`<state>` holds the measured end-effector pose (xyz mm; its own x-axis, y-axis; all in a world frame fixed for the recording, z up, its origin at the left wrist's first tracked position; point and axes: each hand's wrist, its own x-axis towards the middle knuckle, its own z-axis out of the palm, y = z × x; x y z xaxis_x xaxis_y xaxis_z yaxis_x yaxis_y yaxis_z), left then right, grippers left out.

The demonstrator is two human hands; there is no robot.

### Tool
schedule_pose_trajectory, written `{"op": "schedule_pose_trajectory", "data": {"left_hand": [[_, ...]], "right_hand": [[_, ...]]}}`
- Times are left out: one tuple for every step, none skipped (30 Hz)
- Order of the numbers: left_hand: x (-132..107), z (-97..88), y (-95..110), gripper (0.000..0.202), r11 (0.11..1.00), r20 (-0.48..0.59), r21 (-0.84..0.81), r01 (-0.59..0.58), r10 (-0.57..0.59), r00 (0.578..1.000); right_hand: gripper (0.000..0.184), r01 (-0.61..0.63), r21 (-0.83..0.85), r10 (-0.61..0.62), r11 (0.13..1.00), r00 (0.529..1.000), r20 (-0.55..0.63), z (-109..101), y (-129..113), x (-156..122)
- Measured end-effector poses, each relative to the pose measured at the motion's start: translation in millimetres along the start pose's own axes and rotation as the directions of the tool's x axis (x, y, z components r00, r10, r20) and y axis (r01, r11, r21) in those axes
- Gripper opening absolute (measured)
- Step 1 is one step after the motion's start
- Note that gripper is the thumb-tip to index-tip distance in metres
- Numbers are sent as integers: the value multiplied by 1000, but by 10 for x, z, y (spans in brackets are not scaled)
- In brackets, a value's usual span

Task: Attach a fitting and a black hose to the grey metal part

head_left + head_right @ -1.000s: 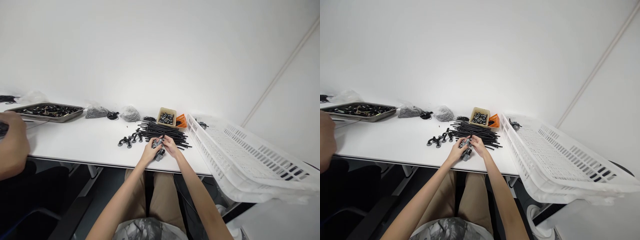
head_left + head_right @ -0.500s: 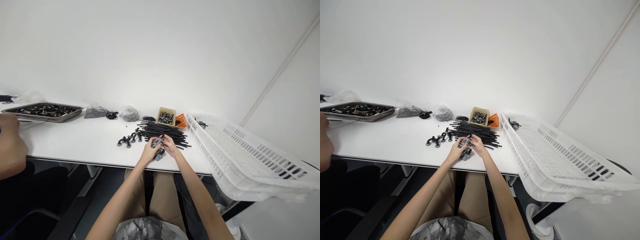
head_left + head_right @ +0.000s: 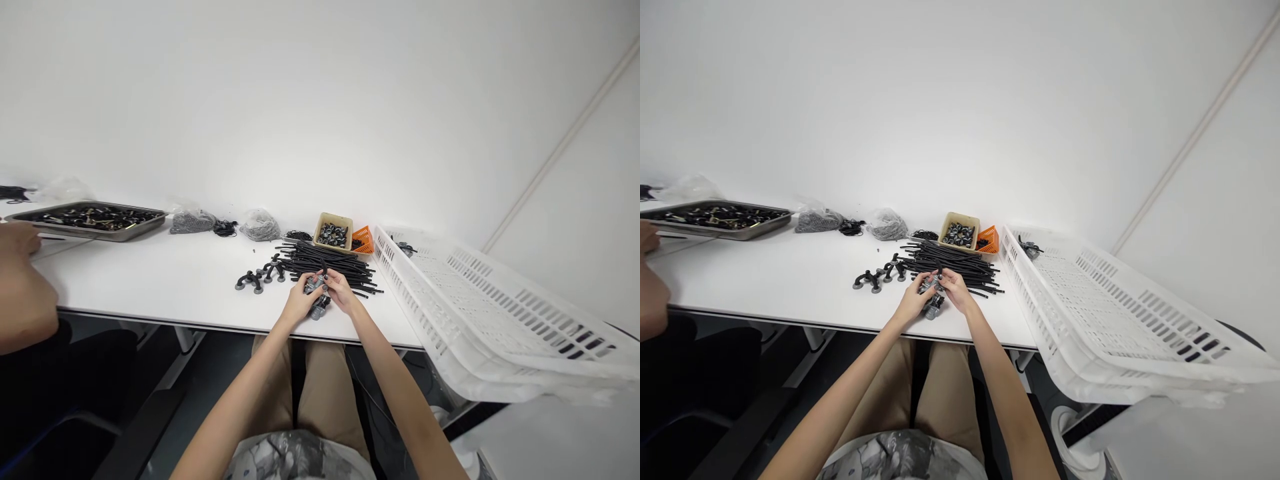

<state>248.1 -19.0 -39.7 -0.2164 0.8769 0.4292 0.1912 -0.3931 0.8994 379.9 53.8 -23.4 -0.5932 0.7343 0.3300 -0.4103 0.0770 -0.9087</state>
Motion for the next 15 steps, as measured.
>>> {"op": "schedule_pose_trajectory", "data": {"left_hand": [[-1, -1, 5, 43, 1000, -4, 5, 9, -9, 1000], [-2, -2, 12, 43, 1000, -6, 11, 18, -18, 1000], [-4, -3, 19, 43, 999, -7, 17, 27, -26, 1000], [-6, -4, 27, 43, 999, -6, 24, 32, -32, 999], [-9, -5, 35, 43, 999, -3, 28, 35, -35, 999], [-11, -6, 41, 43, 999, -1, 29, 35, -35, 999], [-13, -6, 47, 42, 999, 0, 24, 33, -33, 999], [-15, -7, 51, 42, 999, 1, 17, 29, -29, 1000], [-16, -7, 54, 42, 1000, 1, 7, 25, -25, 1000], [-17, -7, 57, 42, 1000, 1, 0, 23, -23, 1000], [-18, -8, 60, 42, 1000, 1, -4, 23, -23, 1000], [-19, -8, 62, 42, 1000, 1, -4, 24, -24, 1000], [-20, -9, 65, 42, 1000, 2, 2, 25, -25, 1000], [-20, -10, 68, 42, 1000, 1, 9, 26, -26, 1000], [-20, -11, 71, 42, 1000, 0, 16, 25, -25, 1000]], "right_hand": [[36, -1, 1, 1, 1000, 1000, 2, -2, 3, 2], [37, -1, 3, 1, 1000, 1000, 4, -4, 7, 5], [37, 0, 5, 0, 1000, 1000, 5, -7, 11, 8], [37, 1, 9, -1, 1000, 1000, 6, -9, 14, 12], [37, 3, 12, -3, 1000, 1000, 7, -10, 16, 14], [37, 4, 15, -4, 1000, 1000, 7, -11, 17, 16], [37, 5, 18, -5, 1000, 1000, 9, -12, 15, 16], [36, 4, 21, -4, 1000, 1000, 9, -12, 12, 16], [36, 3, 23, -3, 1000, 1000, 9, -11, 9, 15], [35, 1, 24, -1, 1000, 1000, 8, -11, 5, 14], [34, -1, 25, 1, 1000, 1000, 6, -11, 1, 12], [33, -2, 26, 2, 1000, 1000, 3, -11, -2, 10], [32, -2, 28, 2, 1000, 1000, 0, -11, -3, 8], [32, -2, 29, 3, 1000, 1000, -3, -11, -4, 6], [31, -2, 31, 2, 1000, 1000, -5, -12, -3, 5]]}}
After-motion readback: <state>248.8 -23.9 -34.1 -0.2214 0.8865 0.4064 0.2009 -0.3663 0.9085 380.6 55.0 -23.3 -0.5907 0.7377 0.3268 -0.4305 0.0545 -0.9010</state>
